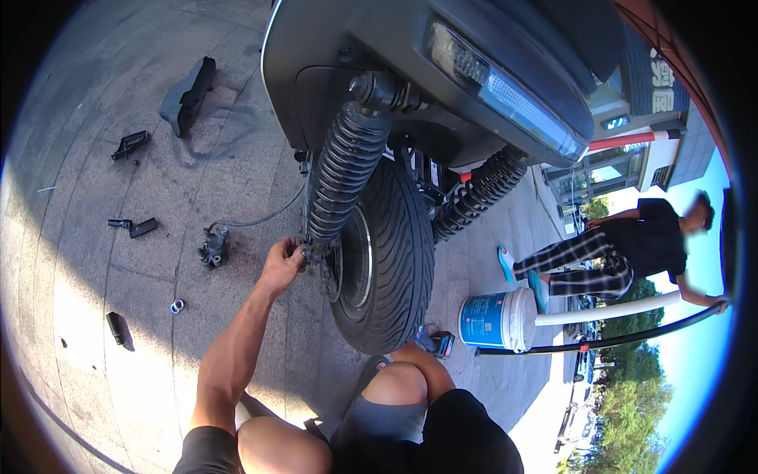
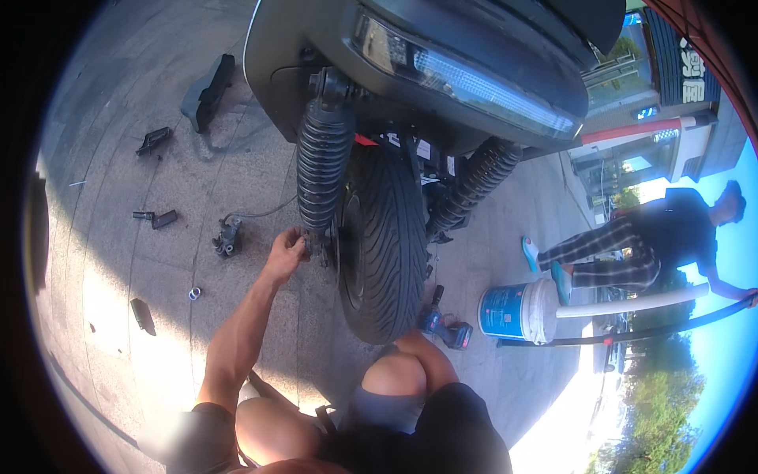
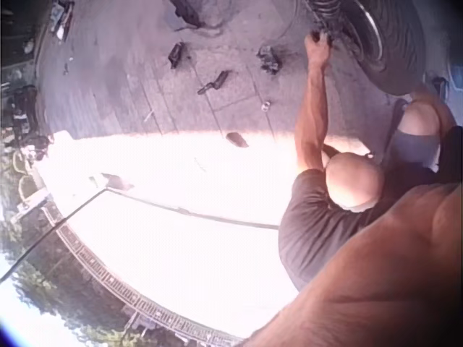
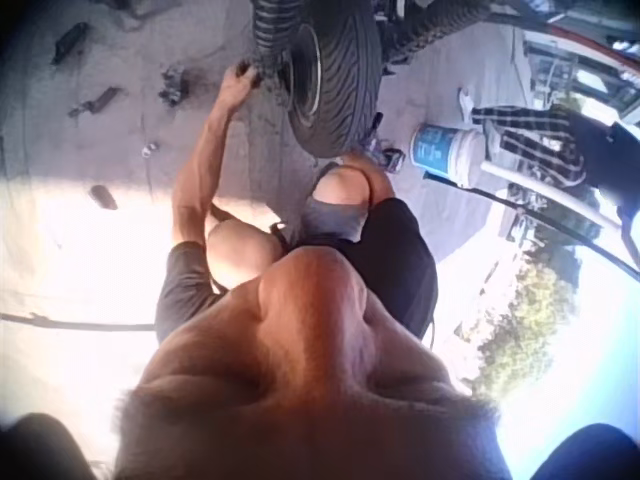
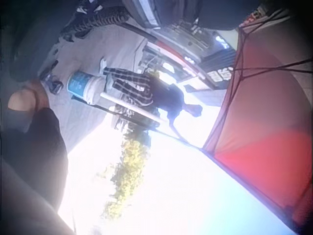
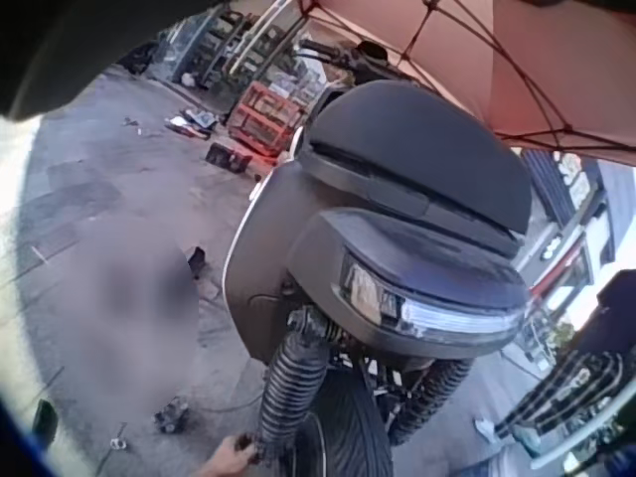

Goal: The person removes a motorcycle wheel, cleans the hub, and reattaches the wheel using a cordless impact wrench. They also retrieve tools and parts from a red tool cart and handle a brake disc and packaging materials.

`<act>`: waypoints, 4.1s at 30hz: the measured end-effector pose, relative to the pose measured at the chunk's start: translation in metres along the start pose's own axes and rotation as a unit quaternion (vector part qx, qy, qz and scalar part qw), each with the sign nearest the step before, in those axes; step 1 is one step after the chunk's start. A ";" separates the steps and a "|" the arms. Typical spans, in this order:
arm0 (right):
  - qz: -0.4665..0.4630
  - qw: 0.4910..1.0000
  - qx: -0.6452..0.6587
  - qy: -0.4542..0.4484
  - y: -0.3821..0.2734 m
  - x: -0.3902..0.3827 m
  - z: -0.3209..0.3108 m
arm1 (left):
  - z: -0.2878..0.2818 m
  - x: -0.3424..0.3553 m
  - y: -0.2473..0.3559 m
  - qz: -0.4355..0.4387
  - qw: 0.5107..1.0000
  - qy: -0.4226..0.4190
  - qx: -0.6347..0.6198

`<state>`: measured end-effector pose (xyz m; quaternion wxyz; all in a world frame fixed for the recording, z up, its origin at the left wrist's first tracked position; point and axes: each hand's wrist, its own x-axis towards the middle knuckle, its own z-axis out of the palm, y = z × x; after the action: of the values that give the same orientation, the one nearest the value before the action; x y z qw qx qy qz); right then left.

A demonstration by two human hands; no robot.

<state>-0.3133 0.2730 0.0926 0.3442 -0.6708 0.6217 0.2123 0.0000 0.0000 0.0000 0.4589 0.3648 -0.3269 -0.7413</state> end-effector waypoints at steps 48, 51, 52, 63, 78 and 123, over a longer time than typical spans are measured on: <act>0.140 0.949 0.254 0.121 -0.116 0.067 -0.005 | -0.006 -0.019 0.005 0.116 0.975 -0.043 0.185; 0.147 0.944 0.272 0.113 -0.129 0.062 0.024 | -0.012 -0.013 -0.003 0.115 0.982 -0.059 0.136; 0.146 0.943 0.277 0.111 -0.131 0.062 0.028 | -0.015 -0.007 -0.003 0.113 0.985 -0.075 0.111; 0.152 0.931 0.308 0.124 -0.141 0.039 0.052 | -0.025 -0.004 0.003 -0.033 0.988 -0.127 -0.075; 0.094 0.875 0.306 0.363 -0.035 0.100 -0.131 | 0.000 -0.013 0.022 -0.081 0.991 0.094 0.051; -0.069 0.886 0.313 0.336 0.065 0.152 -0.149 | 0.069 -0.110 -0.054 -0.125 0.975 0.177 0.047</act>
<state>-0.3778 0.0610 0.0718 0.3203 -0.6006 0.6867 -0.2553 -0.0479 0.1308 0.0180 0.3959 0.5495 -0.2265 -0.7000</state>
